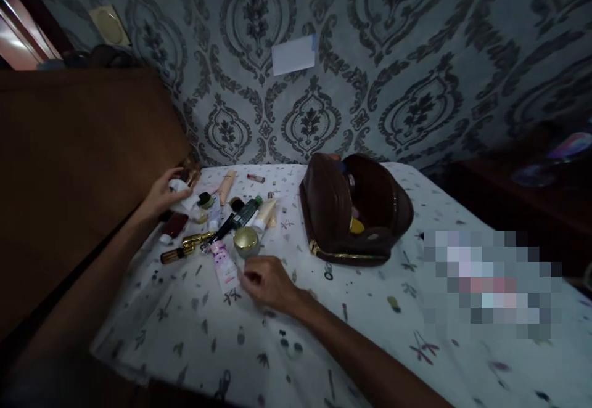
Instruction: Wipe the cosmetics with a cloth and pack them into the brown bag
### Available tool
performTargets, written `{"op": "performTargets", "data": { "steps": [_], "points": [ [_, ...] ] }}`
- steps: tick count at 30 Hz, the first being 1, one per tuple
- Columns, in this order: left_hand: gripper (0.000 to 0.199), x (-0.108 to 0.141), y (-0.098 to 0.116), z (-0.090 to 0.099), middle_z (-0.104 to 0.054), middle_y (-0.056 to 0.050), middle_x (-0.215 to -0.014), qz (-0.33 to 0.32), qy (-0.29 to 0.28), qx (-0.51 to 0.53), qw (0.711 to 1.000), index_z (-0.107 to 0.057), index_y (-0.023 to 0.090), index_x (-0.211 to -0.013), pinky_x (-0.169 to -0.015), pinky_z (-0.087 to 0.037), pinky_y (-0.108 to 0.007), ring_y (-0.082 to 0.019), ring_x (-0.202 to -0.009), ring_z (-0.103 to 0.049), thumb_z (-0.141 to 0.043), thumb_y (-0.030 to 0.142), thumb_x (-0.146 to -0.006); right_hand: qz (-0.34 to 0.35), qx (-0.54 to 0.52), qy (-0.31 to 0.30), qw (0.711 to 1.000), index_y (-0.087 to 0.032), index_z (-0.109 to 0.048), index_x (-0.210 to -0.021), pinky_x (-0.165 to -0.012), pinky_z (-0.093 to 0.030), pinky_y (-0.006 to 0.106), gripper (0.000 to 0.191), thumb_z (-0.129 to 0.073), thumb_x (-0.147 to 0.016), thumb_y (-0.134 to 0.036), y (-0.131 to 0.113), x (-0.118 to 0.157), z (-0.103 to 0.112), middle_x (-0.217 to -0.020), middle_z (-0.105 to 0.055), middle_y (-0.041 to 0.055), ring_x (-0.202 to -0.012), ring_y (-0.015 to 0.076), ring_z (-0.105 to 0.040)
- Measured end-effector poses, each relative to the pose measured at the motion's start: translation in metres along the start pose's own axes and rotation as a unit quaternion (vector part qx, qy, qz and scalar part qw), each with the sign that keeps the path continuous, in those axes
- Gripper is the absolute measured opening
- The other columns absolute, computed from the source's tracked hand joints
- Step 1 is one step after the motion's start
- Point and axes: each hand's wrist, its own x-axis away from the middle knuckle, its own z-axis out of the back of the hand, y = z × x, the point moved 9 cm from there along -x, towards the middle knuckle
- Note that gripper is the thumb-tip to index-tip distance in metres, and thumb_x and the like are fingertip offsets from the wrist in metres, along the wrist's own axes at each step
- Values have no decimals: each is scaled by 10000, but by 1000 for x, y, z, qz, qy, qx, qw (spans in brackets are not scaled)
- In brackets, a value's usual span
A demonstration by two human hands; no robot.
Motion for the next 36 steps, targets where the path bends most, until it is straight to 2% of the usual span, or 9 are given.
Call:
{"op": "performTargets", "data": {
  "steps": [3, 6, 10, 15, 18, 21, 26, 31, 36],
  "points": [
    [722, 56, 32, -5, -590, -76, -1186, -7, -63, 79, 995, -489, 176, -1330, -957, -478, -364, -254, -1100, -569, -716, 429, -694, 63, -6, -60, 996, -192, -711, -898, -891, -521, 359, 156, -579, -852, -261, -25, 6, -25, -1077, -710, 109, -1000, 231, -660],
    [677, 102, 63, -10, -577, -77, -1235, -16, -97, 102, 990, -497, 202, -1326, -1049, -423, -388, -256, -1170, -539, -713, 400, -715, 85, -3, -52, 995, -184, -686, -1132, -1077, -408, 474, 309, -633, -837, -257, -32, 9, -31, -1406, -541, 162, -1337, 302, -470],
    [690, 150, 100, -29, -526, -99, -1368, -44, -157, 115, 980, -448, 233, -1381, -1095, -397, -415, -286, -1270, -498, -709, 358, -755, 2, -74, -7, 997, -199, -667, -1109, -974, -499, 411, 249, -581, -876, -222, -14, 18, -14, -1162, -676, 112, -1119, 239, -623],
    [723, 205, 133, -75, -517, -102, -1382, -109, -256, 91, 956, -404, 263, -1426, -1080, -431, -428, -294, -1284, -490, -705, 238, -769, -84, -213, -19, 973, -249, -297, -1489, -830, -557, 324, 928, -794, -707, -300, 1, 48, 9, -1368, -515, 134, -1093, 227, -622],
    [736, 230, 141, -102, -501, -111, -1409, -144, -309, 85, 936, -357, 263, -1464, -1105, -415, -431, -275, -1316, -468, -676, 205, -803, -49, -151, -32, 987, -231, -365, -1456, -977, -494, 397, 868, -798, -707, -298, 0, 59, 16, -1369, -497, 139, -1183, 253, -564],
    [715, 238, 136, -111, -420, -126, -1508, -164, -320, 79, 930, -323, 258, -1497, -1145, -371, -455, -277, -1404, -384, -646, 247, -859, -16, -64, -25, 998, -208, -494, -1354, -1054, -427, 455, 727, -793, -696, -285, 1, 64, 16, -1317, -531, 138, -1247, 292, -510],
    [543, 221, 103, -102, -457, -70, -1507, -132, -343, 46, 929, -407, 288, -1458, -1128, -396, -451, -253, -1363, -463, -543, 353, -936, -52, -27, 6, 998, -202, -405, -1433, -1042, -441, 473, 883, -817, -656, -286, 10, 67, 18, -1350, -513, 146, -1254, 315, -509],
    [378, 181, 84, -70, -637, -115, -1309, -94, -196, -41, 975, -595, 185, -1247, -1068, -448, -460, -281, -1226, -584, -465, 365, -941, -92, -31, 1, 995, -213, -319, -1494, -1059, -432, 474, 980, -823, -662, -326, 16, 69, 19, -1380, -495, 147, -1281, 320, -493],
    [257, 184, 122, -69, -679, -82, -1100, -76, -66, -28, 994, -582, 191, -1132, -950, -512, -398, -252, -1044, -637, -516, 323, -922, -102, -45, 11, 994, -188, -276, -1516, -1094, -402, 482, 1100, -863, -593, -302, 20, 70, 19, -1435, -458, 175, -1319, 338, -465]
  ]
}}
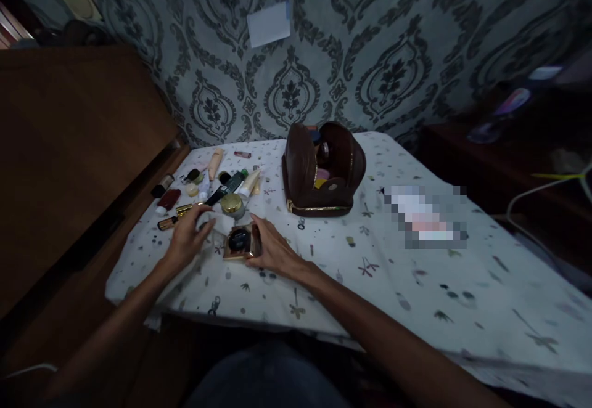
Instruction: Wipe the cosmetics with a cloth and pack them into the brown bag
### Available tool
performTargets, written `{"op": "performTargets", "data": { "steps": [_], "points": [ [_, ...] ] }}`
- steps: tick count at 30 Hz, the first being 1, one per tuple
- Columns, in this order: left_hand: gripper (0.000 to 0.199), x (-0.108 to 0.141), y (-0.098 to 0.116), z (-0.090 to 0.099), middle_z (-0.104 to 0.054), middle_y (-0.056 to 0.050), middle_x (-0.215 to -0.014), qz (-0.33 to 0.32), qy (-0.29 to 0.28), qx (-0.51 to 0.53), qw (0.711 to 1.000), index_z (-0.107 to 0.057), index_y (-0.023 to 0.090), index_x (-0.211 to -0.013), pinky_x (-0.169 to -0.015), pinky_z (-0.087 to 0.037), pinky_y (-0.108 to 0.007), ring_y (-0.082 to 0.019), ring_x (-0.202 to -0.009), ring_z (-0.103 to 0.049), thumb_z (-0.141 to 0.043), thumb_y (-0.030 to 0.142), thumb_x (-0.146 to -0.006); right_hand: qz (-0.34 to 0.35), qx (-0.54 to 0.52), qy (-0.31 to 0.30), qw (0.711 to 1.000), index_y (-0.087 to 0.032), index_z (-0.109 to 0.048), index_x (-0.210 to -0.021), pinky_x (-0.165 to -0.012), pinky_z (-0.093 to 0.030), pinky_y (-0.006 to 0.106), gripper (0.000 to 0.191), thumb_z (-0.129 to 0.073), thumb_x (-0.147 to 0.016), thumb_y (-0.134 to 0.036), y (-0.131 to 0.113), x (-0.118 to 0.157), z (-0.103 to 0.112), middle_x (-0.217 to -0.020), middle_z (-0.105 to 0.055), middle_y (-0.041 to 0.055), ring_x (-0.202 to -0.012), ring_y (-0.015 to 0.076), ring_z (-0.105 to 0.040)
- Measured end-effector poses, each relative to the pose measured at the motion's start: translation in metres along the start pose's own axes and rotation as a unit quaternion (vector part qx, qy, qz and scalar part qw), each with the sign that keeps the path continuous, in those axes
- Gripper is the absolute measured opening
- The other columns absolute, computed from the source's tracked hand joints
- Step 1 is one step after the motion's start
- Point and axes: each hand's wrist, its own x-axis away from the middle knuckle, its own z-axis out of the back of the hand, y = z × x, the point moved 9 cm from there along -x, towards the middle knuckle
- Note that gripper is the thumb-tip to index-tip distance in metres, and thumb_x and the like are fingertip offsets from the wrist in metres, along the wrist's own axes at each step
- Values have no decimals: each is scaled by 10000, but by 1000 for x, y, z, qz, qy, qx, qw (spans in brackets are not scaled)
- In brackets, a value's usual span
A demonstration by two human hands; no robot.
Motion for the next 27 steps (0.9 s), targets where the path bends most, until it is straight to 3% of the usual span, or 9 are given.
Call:
{"op": "performTargets", "data": {
  "steps": [2, 5, 8, 13, 19, 27],
  "points": [
    [222, 7, 28, -18, -664, -82, -1088, -37, -8, 26, 999, -577, 201, -1122, -964, -506, -378, -235, -1053, -628, -497, 308, -945, 4, -5, 7, 1000, -186, -229, -1533, -1104, -392, 479, 1166, -873, -568, -302, 1, 0, 0, -1449, -442, 178, -1329, 339, -455],
    [317, 22, 70, -54, -601, -127, -1264, -140, -81, 57, 985, -517, 194, -1268, -1055, -463, -401, -242, -1222, -556, -452, 320, -985, 17, -13, 15, 1000, -164, -151, -1550, -1112, -382, 473, 1165, -831, -612, -295, 2, 2, 2, -1479, -405, 191, -1354, 333, -431],
    [385, 35, 87, -77, -541, -160, -1373, -210, -119, 32, 970, -467, 174, -1349, -1119, -414, -466, -273, -1343, -465, -416, 331, -1002, 25, -19, 15, 999, -161, -94, -1558, -1111, -382, 457, 1128, -769, -661, -271, 3, 2, 2, -1484, -401, 193, -1355, 314, -434],
    [413, 33, 78, -79, -545, -179, -1357, -228, -108, -28, 967, -436, 166, -1364, -1081, -441, -494, -294, -1314, -490, -441, 348, -994, 33, -23, 20, 999, -171, -59, -1564, -1112, -373, 466, 1155, -775, -669, -304, 2, 2, 4, -1466, -410, 188, -1358, 314, -416],
    [610, 26, 58, -71, -561, -183, -1269, -168, -122, -93, 974, -404, 161, -1351, -979, -487, -530, -339, -1186, -550, -596, 511, -889, 28, -51, 9, 998, -205, -56, -1569, -1045, -421, 486, 1197, -813, -659, -386, 2, 1, 1, -1317, -522, 155, -1217, 310, -521],
    [683, 31, 52, -64, -546, -191, -1245, -124, -96, -96, 983, -363, 138, -1375, -957, -502, -509, -337, -1176, -537, -615, 525, -872, 39, -52, 26, 998, -243, -58, -1561, -1014, -438, 481, 1176, -813, -670, -377, -3, 2, 4, -1275, -537, 139, -1169, 295, -547]
  ]
}}
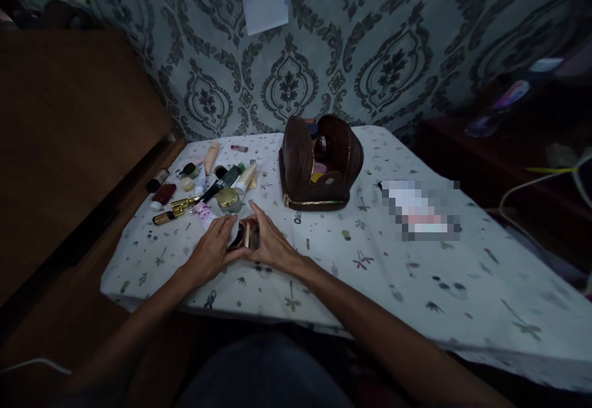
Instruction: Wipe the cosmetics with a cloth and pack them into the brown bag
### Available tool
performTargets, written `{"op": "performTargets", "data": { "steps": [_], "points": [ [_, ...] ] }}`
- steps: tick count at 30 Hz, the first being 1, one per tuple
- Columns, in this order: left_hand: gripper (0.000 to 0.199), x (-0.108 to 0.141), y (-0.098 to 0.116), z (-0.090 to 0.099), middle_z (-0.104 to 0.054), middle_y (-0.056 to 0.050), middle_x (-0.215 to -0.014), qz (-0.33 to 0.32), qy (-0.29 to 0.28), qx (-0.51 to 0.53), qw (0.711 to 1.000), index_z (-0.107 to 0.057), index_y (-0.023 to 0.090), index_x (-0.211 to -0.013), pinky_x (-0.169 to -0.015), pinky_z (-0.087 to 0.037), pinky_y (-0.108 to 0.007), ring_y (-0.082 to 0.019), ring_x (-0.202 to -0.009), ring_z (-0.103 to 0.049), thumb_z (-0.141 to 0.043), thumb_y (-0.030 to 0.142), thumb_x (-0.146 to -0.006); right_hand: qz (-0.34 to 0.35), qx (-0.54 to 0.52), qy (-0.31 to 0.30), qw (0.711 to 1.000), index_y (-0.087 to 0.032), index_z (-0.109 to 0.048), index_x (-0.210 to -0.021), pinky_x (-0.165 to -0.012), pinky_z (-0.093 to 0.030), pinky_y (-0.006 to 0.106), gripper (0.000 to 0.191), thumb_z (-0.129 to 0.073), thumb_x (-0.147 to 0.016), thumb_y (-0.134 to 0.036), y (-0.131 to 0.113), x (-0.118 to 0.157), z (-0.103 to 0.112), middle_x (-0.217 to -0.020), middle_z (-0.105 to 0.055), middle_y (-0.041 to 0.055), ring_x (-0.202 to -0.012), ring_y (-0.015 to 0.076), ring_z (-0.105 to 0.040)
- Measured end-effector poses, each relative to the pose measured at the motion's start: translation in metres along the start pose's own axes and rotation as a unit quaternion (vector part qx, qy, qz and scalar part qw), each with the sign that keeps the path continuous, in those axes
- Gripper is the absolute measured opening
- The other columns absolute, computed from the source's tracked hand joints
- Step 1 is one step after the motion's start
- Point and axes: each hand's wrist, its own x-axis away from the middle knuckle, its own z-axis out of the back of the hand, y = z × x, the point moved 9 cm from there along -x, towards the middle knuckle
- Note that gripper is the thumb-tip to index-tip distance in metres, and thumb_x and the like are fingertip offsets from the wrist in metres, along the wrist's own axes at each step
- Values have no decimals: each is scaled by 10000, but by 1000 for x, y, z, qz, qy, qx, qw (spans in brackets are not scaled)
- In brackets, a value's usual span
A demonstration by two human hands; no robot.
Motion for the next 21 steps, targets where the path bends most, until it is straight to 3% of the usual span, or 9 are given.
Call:
{"op": "performTargets", "data": {
  "steps": [6, 14, 21],
  "points": [
    [611, 1, 9, 8, -583, -151, -1195, 5, 29, 25, 999, -378, 176, -1381, -975, -483, -529, -316, -1135, -565, -609, 468, -896, 3, 4, 16, 1000, -245, -65, -1561, -1005, -447, 479, 1206, -837, -637, -331, 1, 1, 3, -1265, -543, 145, -1158, 295, -563],
    [455, 0, 48, 26, -564, -145, -1266, -112, 16, 145, 983, -382, 201, -1423, -1011, -478, -473, -258, -1206, -512, -425, 149, -973, -31, 10, 5, 999, -192, -78, -1560, -1025, -437, 472, 1172, -794, -632, -226, -2, 0, 5, -1388, -465, 199, -1284, 329, -492],
    [301, 8, 50, 26, -620, -126, -1153, -164, -12, 119, 979, -531, 169, -1259, -923, -525, -433, -233, -1049, -569, -487, 140, -963, -13, 27, 9, 1000, -210, -66, -1564, -998, -464, 471, 1265, -857, -581, -290, -2, 2, 4, -1284, -534, 150, -1169, 303, -556]
  ]
}}
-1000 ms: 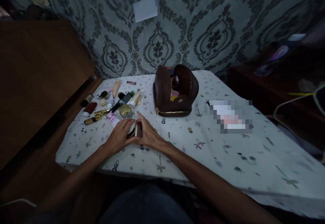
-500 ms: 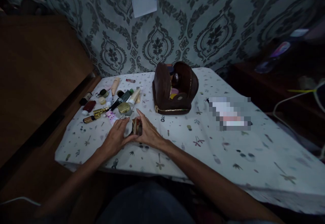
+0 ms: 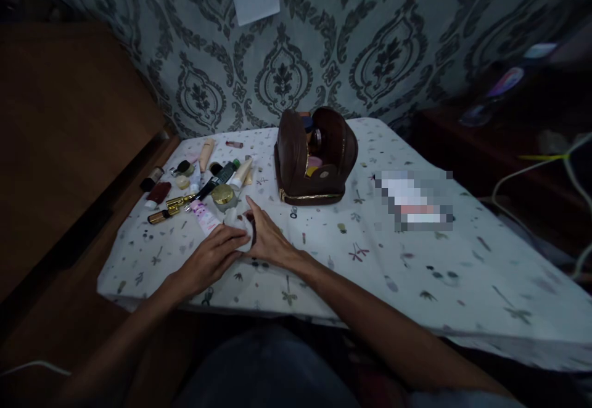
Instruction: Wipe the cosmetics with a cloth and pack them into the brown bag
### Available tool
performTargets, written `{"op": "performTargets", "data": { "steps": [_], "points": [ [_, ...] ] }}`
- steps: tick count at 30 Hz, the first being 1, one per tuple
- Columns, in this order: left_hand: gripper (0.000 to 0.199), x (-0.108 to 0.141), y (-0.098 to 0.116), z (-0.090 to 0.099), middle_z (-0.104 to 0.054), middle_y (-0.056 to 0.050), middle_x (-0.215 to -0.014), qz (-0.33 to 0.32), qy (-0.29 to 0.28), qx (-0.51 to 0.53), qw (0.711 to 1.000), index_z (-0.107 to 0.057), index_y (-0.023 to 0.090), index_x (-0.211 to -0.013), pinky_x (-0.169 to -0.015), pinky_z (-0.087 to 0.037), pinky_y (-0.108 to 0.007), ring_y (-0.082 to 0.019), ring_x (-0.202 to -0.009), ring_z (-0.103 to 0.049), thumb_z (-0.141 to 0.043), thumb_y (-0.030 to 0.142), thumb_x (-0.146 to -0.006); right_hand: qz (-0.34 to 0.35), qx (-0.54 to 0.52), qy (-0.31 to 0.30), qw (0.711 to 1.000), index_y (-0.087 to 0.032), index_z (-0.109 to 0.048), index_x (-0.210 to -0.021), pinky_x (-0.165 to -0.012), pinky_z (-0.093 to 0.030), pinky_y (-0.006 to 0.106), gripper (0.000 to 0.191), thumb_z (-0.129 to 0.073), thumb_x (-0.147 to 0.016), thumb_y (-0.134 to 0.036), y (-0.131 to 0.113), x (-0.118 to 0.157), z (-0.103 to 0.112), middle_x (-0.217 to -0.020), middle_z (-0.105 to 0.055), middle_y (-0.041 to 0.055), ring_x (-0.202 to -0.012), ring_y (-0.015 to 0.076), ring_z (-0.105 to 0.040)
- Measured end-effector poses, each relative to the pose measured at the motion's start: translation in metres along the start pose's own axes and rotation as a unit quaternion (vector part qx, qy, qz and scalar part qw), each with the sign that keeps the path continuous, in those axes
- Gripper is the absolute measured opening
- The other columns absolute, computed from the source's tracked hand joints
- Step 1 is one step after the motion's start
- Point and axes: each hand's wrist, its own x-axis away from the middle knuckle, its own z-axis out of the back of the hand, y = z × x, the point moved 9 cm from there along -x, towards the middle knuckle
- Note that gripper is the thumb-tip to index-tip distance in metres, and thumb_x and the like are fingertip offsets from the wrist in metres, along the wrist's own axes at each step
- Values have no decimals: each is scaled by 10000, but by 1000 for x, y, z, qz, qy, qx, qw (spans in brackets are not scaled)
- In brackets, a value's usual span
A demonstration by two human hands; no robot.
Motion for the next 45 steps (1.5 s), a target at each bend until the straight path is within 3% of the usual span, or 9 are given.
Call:
{"op": "performTargets", "data": {
  "steps": [7, 13, 17, 22, 29, 32, 35, 40, 45],
  "points": [
    [347, 18, -29, 3, -606, -116, -1199, 82, 47, 6, 996, -510, 222, -1315, -959, -514, -445, -238, -1131, -563, -521, 234, -968, 21, 13, -3, 1000, -240, -133, -1557, -1031, -443, 483, 1170, -842, -628, -299, -1, -2, -1, -1299, -528, 132, -1198, 299, -530],
    [669, 28, -56, -10, -425, -169, -1445, 127, 2, -22, 992, -250, 277, -1496, -1065, -437, -533, -312, -1341, -428, -576, 411, -928, 26, 25, -12, 999, -220, -197, -1536, -1038, -435, 492, 1095, -835, -654, -338, -5, -2, 0, -1341, -508, 151, -1224, 316, -517],
    [737, 36, -62, -16, -415, -190, -1430, 165, -16, -44, 985, -226, 239, -1504, -1055, -437, -535, -333, -1333, -431, -628, 366, -899, 47, 42, -16, 998, -232, -296, -1501, -1013, -454, 506, 979, -820, -690, -392, -12, -2, 0, -1275, -527, 137, -1195, 319, -523],
    [532, 40, -63, -12, -542, -108, -1189, 235, -2, -22, 972, -385, 228, -1425, -948, -515, -420, -243, -1091, -580, -569, 274, -927, 45, 23, -4, 999, -273, -572, -1305, -868, -560, 442, 595, -778, -753, -358, -9, 0, 0, -1201, -481, 99, -968, 232, -600],
    [321, 40, -60, -1, -567, -48, -975, 260, 46, -7, 965, -567, 201, -1238, -799, -530, -330, -198, -882, -605, -562, 235, -919, 0, -47, -26, 999, -245, -518, -1392, -905, -578, 419, 760, -820, -695, -280, 4, 1, -2, -1252, -391, 110, -1122, 264, -554],
    [332, 41, -59, 1, -567, -47, -976, 268, 59, -4, 962, -571, 190, -1236, -785, -526, -319, -191, -866, -602, -565, 196, -904, 10, -54, -33, 998, -244, -488, -1416, -899, -579, 403, 704, -741, -760, -225, 1, 1, -3, -1263, -384, 111, -1106, 242, -563],
    [345, 42, -54, 1, -553, -46, -1003, 274, 70, 5, 959, -565, 202, -1250, -780, -528, -307, -175, -854, -594, -561, 191, -905, 8, -65, -12, 998, -253, -545, -1357, -833, -595, 386, 558, -676, -815, -222, 1, 0, 1, -1208, -409, 95, -944, 187, -602],
    [404, 40, -43, -5, -519, -59, -1049, 264, 85, 6, 961, -506, 214, -1322, -817, -536, -330, -182, -902, -575, -551, 224, -921, 36, -17, 62, 997, -249, -660, -1175, -737, -573, 354, 401, -679, -781, -172, -4, 0, 16, -1033, -472, 63, -871, 186, -577],
    [456, 41, -38, -4, -477, -60, -1103, 252, 115, 4, 961, -457, 276, -1374, -833, -545, -345, -194, -960, -559, -564, 310, -933, 42, -25, 72, 996, -239, -693, -1083, -694, -541, 320, 320, -724, -765, -232, -6, 0, 21, -965, -480, 38, -782, 156, -547]
  ]
}}
